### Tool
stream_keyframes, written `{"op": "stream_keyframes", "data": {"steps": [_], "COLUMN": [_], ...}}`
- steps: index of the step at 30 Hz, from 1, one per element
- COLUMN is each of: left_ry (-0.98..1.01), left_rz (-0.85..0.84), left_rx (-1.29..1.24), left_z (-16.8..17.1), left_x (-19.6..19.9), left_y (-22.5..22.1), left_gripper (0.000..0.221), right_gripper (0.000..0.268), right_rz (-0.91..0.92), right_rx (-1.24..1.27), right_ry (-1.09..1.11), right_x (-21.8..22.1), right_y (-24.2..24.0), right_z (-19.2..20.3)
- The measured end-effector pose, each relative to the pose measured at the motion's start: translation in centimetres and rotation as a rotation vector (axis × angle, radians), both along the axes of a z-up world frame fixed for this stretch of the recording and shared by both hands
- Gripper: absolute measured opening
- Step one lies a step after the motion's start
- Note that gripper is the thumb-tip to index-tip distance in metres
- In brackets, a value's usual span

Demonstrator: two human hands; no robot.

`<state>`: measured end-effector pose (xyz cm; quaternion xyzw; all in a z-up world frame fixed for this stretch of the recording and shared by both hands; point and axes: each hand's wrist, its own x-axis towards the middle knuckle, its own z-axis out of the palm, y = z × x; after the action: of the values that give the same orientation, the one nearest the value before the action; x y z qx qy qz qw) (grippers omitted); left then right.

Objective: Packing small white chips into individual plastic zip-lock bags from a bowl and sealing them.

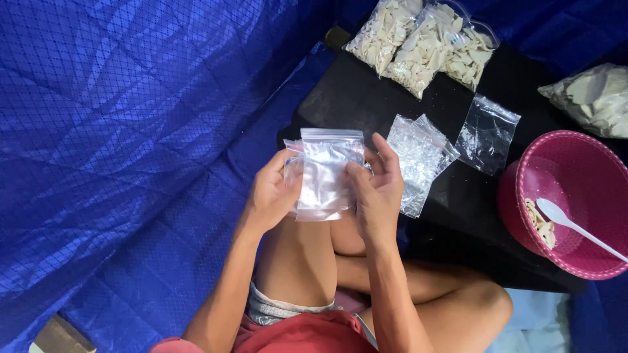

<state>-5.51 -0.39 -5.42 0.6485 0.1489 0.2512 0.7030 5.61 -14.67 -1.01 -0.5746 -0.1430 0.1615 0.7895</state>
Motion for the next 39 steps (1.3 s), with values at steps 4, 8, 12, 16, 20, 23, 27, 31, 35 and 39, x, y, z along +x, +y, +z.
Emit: {"op": "stream_keyframes", "data": {"steps": [4, 8, 12, 16, 20, 23, 27, 31, 35, 39], "left_ry": [0.040, 0.022, 0.078, 0.092, 0.061, 0.038, -0.023, 0.003, 0.016, 0.060], "left_rz": [-0.051, -0.111, 0.000, 0.071, 0.107, 0.142, 0.133, 0.169, 0.193, 0.274], "left_rx": [0.111, 0.055, 0.130, 0.107, 0.132, 0.186, 0.197, 0.212, 0.244, 0.248], "left_z": [1.3, 1.1, 1.6, 0.7, 3.1, 4.0, 4.9, 5.3, 3.9, 4.0], "left_x": [-0.5, -0.5, 0.0, 0.4, 0.6, 0.6, 0.3, -0.1, -0.1, -0.3], "left_y": [-0.6, -0.8, -0.5, -0.7, -1.5, -1.5, -1.7, -2.1, -1.9, -1.8], "left_gripper": [0.038, 0.046, 0.028, 0.021, 0.018, 0.017, 0.028, 0.030, 0.028, 0.023], "right_gripper": [0.068, 0.070, 0.071, 0.074, 0.073, 0.073, 0.073, 0.074, 0.074, 0.064], "right_rz": [-0.025, -0.023, 0.000, 0.025, 0.038, 0.035, 0.037, 0.048, 0.067, -0.013], "right_rx": [0.040, 0.027, 0.005, -0.003, 0.005, 0.010, 0.029, 0.050, 0.021, -0.022], "right_ry": [0.057, 0.017, -0.029, -0.060, -0.094, -0.107, -0.101, -0.078, -0.049, -0.138], "right_x": [-0.2, -0.3, -0.6, 0.0, 0.0, -0.1, 0.0, -0.9, -1.2, -0.8], "right_y": [-0.2, -0.8, -1.1, -1.6, -2.0, -2.1, -2.5, -2.4, -2.3, -2.8], "right_z": [1.1, 1.3, 1.6, 0.3, 0.5, 1.0, 0.6, 1.2, 1.0, 0.3]}}
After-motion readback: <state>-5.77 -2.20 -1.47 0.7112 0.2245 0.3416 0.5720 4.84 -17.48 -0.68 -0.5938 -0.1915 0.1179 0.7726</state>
